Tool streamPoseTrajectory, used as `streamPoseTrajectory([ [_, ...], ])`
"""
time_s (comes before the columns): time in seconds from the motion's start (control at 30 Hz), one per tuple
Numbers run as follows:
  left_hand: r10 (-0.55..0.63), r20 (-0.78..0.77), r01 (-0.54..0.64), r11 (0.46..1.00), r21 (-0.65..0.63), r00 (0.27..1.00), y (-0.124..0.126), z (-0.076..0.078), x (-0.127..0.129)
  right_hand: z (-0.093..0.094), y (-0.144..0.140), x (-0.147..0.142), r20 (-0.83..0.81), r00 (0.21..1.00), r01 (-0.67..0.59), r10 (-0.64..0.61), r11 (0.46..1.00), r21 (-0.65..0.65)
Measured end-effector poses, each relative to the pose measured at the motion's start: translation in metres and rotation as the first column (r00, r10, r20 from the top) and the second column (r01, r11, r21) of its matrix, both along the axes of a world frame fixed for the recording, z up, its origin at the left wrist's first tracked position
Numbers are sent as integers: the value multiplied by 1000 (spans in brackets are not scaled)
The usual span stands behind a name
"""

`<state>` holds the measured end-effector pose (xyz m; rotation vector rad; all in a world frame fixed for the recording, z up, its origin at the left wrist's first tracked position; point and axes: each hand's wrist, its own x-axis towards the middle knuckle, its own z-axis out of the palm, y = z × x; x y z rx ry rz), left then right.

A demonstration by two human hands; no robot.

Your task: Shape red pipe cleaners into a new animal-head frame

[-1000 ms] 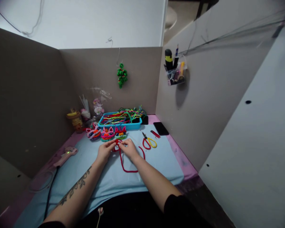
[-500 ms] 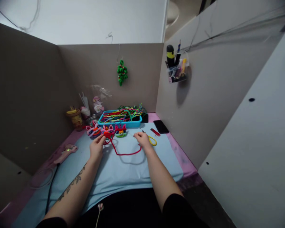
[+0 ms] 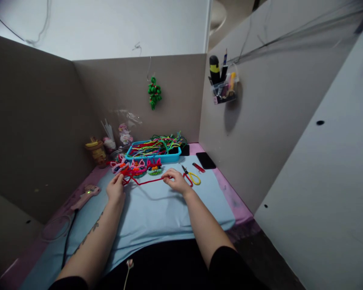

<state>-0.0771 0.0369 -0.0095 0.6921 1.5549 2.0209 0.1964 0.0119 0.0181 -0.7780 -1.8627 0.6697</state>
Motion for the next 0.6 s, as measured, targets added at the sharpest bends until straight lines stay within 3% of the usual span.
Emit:
streamPoseTrajectory([
  [0.17,2,24,-2,1000,1,1000,1,-1,-2,-14,12,-2,77,969,227,-236,967,115],
  [0.27,-18,-1,18,1000,-15,1000,-2,1,1,-22,18,0,121,908,374,-401,907,195],
  [0.37,-59,-50,59,998,1,997,-5,6,6,-23,19,3,71,819,556,-570,818,149],
  [0.43,-129,-109,132,991,25,986,-8,9,12,-21,17,5,-14,796,604,-605,793,80],
  [0.5,-226,-161,235,971,42,961,-13,13,18,-17,15,6,-137,805,585,-577,811,24],
  [0.6,-366,-203,381,924,35,908,-20,17,27,-13,12,3,-299,852,432,-430,900,-61],
])
